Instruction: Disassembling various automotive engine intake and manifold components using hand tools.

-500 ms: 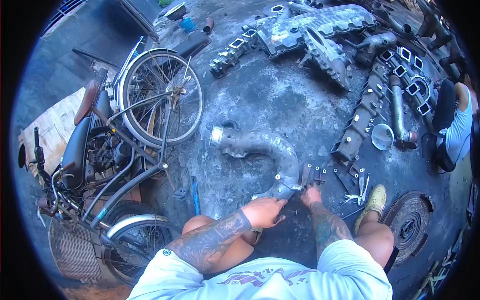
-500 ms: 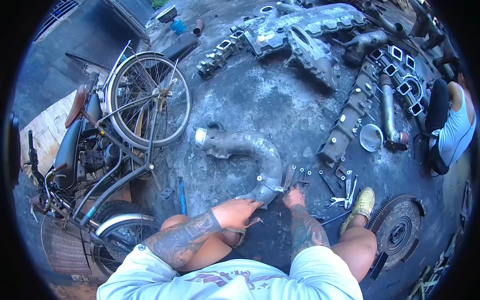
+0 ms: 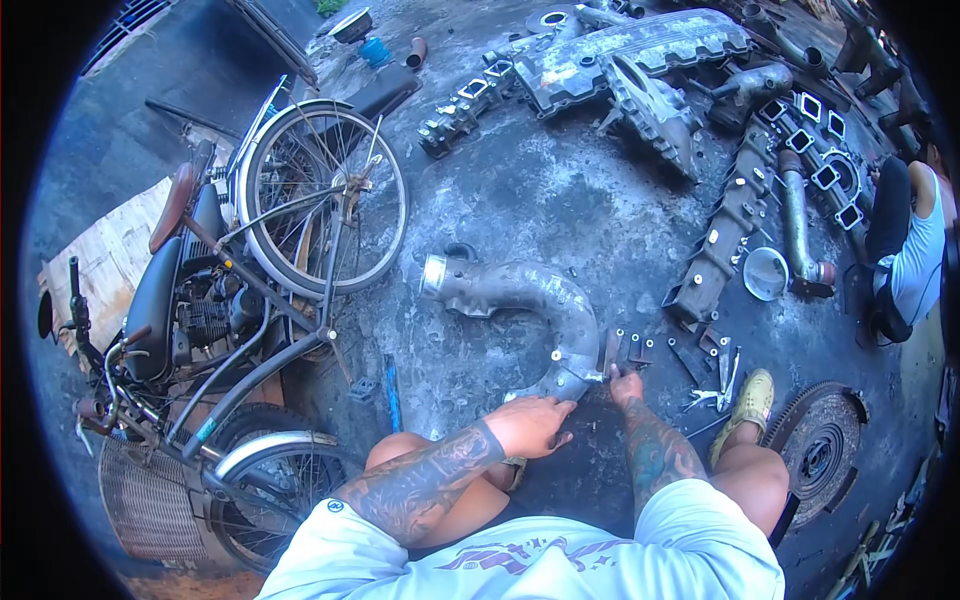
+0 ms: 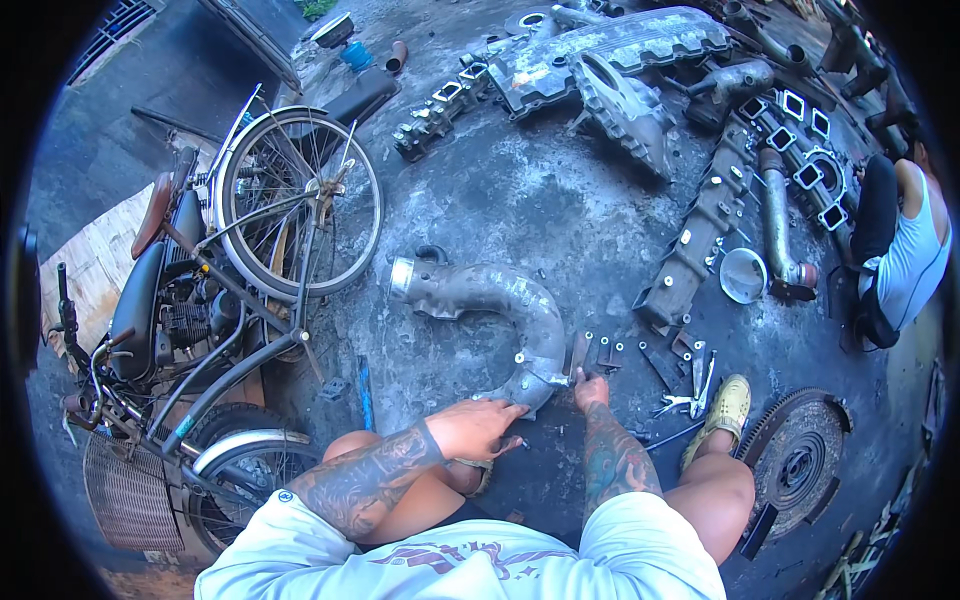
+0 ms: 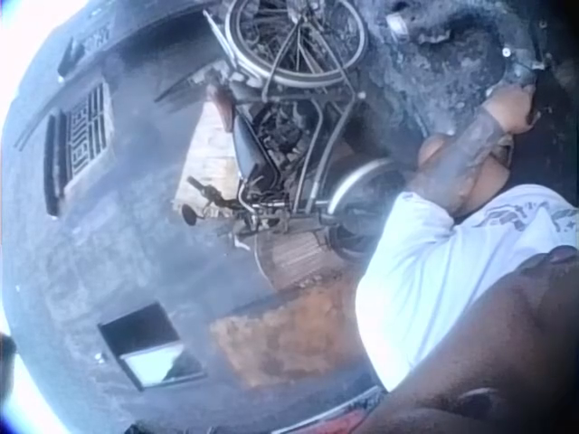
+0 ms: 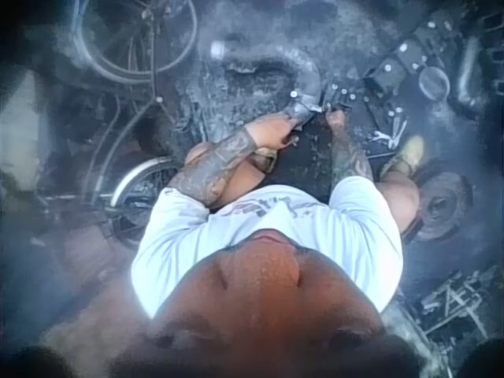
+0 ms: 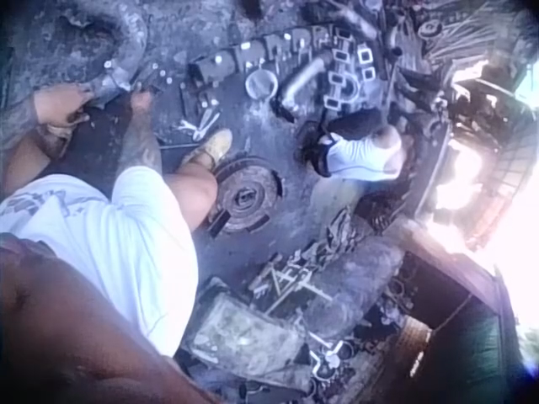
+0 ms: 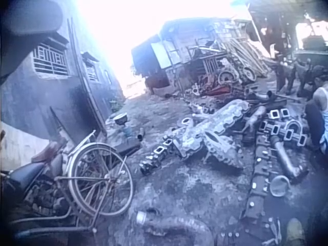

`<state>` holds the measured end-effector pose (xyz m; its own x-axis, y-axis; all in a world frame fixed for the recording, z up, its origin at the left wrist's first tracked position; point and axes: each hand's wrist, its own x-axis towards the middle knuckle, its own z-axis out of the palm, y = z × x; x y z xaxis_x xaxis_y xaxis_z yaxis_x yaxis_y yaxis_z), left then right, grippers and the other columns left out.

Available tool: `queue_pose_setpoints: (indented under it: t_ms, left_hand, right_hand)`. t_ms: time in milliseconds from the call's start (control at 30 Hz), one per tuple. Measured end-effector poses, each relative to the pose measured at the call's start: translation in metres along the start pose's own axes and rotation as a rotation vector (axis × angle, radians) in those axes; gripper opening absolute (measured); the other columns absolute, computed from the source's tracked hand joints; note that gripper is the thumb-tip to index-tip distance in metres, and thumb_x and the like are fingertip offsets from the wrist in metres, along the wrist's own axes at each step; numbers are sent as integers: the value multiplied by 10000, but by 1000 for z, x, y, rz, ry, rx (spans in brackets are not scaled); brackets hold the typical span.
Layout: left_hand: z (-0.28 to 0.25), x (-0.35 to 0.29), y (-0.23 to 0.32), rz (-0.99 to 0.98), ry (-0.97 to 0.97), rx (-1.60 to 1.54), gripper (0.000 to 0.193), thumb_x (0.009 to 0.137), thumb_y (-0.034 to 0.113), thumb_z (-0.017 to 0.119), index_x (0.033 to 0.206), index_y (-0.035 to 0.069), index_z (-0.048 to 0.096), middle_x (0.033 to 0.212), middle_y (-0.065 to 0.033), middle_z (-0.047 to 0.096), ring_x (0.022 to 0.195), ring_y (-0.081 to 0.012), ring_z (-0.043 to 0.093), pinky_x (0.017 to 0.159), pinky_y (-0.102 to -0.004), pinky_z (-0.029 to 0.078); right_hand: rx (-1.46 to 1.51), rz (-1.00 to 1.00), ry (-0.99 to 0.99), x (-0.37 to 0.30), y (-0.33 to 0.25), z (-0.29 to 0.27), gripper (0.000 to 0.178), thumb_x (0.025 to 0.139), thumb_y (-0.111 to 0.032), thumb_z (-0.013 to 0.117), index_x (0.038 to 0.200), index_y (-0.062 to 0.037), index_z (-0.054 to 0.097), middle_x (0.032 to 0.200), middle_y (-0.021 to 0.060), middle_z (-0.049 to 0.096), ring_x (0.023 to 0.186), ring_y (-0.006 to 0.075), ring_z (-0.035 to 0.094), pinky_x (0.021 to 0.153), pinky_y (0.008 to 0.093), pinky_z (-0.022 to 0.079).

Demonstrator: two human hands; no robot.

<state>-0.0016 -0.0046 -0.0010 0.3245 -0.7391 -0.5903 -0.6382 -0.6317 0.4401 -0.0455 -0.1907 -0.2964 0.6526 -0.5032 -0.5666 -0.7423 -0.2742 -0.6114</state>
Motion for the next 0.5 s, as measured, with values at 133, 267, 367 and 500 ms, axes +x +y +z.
queue_pose_setpoints:
  t_ms: [133, 267, 367, 500]
  left_hand:
    - [-2, -2, 0, 2, 0, 5, 537, 880, 339, 533, 1274, -5, 415, 1075, -211, 558, 1004, -371, 542, 862, -436, 437]
    - [-5, -3, 2, 18, -13, -13, 536, 878, 337, 534, 1276, -2, 414, 1074, -210, 558, 1006, -365, 543, 859, -434, 438]
    - [-5, -3, 1, 20, -19, -6, 535, 876, 333, 536, 1274, -2, 413, 1066, -211, 561, 997, -369, 547, 854, -436, 439]
    - [-3, -4, -1, -7, 3, 2, 533, 875, 330, 539, 1272, -3, 413, 1049, -211, 566, 981, -371, 552, 845, -441, 442]
  right_hand:
    - [54, 16, 8, 23, 28, 22, 291, 831, -265, 626, 814, 24, 652, 746, 175, 646, 693, 336, 601, 643, 425, 462]
    - [123, 336, -216, 41, 40, 25, 469, 776, -376, 683, 1002, 31, 634, 998, 217, 645, 977, 333, 609, 810, 396, 465]
    - [224, 310, -180, 37, 28, 24, 465, 772, -357, 679, 992, 50, 630, 1003, 218, 644, 967, 329, 613, 803, 389, 467]
    - [307, 378, -87, 24, 20, 24, 460, 767, -328, 671, 977, 78, 624, 1011, 218, 642, 952, 322, 619, 792, 378, 469]
